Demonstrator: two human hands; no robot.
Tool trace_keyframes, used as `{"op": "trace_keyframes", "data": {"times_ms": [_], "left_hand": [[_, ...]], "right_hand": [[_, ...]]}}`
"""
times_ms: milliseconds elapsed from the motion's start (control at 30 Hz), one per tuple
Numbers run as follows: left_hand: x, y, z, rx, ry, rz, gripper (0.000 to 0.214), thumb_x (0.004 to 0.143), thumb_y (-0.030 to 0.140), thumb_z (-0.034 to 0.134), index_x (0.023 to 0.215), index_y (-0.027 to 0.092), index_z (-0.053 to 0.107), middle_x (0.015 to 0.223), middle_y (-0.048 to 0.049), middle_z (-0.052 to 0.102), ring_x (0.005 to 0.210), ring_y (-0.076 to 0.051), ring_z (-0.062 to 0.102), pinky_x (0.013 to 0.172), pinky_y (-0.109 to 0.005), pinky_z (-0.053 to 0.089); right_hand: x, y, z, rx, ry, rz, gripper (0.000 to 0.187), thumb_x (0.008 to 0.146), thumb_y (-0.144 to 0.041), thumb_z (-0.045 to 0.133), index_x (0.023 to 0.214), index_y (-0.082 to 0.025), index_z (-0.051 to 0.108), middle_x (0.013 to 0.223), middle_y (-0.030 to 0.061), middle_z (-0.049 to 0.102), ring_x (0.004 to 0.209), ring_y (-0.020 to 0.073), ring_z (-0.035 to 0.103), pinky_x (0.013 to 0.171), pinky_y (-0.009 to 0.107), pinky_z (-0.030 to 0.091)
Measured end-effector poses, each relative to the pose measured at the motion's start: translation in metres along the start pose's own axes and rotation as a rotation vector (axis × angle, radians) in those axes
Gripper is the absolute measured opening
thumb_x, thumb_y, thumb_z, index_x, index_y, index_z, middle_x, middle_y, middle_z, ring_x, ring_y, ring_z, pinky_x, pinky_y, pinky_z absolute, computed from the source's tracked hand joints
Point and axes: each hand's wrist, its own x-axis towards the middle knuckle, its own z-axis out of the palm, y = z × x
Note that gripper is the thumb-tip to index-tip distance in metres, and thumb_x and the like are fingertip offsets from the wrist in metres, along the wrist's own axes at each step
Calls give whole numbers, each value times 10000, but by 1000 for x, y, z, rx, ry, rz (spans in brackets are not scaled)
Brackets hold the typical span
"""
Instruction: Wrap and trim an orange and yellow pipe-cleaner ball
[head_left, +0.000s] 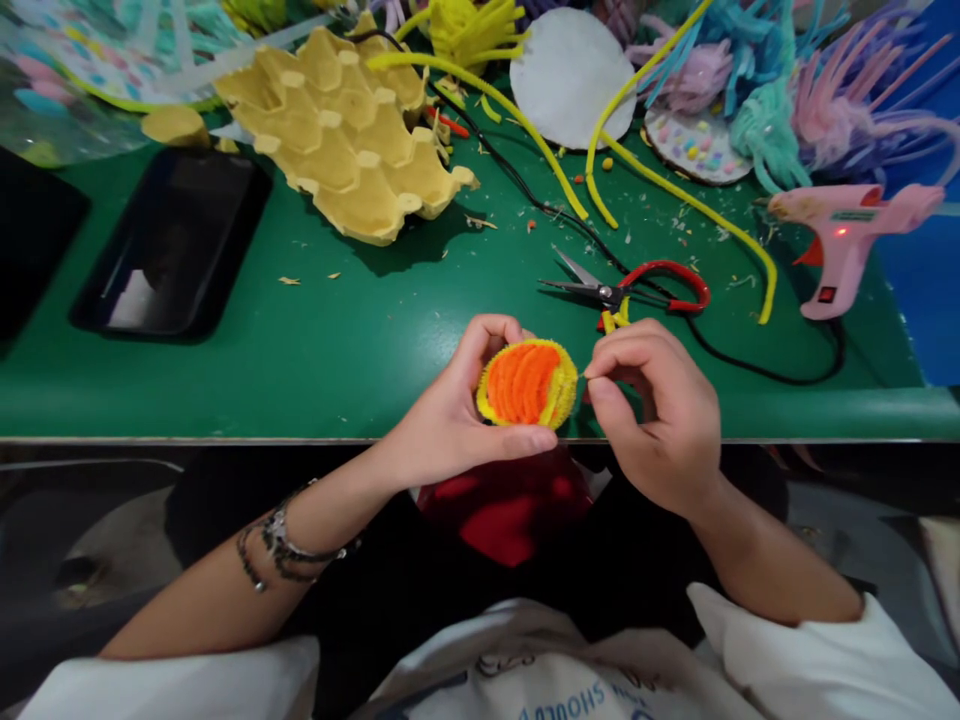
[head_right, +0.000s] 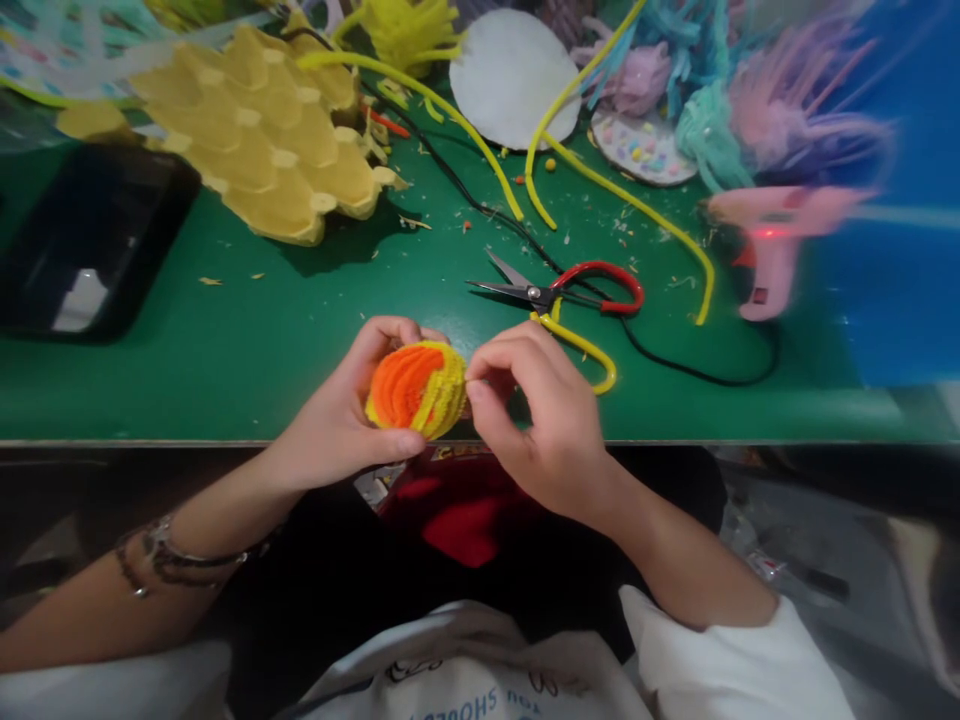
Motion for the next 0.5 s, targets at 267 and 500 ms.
{"op": "trace_keyframes", "data": {"times_ms": [267,500], "left_hand": [[-2,0,1,9,-15,4,541,658,329,777,1023,205,397,911,6,445,775,-87,466,662,-177,418],[-3,-2,-1,-10,-53,21,580,627,344,804,1044,220,421,965,-7,445,829,-111,469,709,-199,417]], "right_hand": [[0,-3,3,435,-228,418,260,794,-187,571,1040,-254,524,1032,15,523,787,109,575,614,233,507],[-1,-5,1,529,-210,457,205,778,-190,604,955,-263,529,928,-20,553,798,101,565,665,226,496]]}}
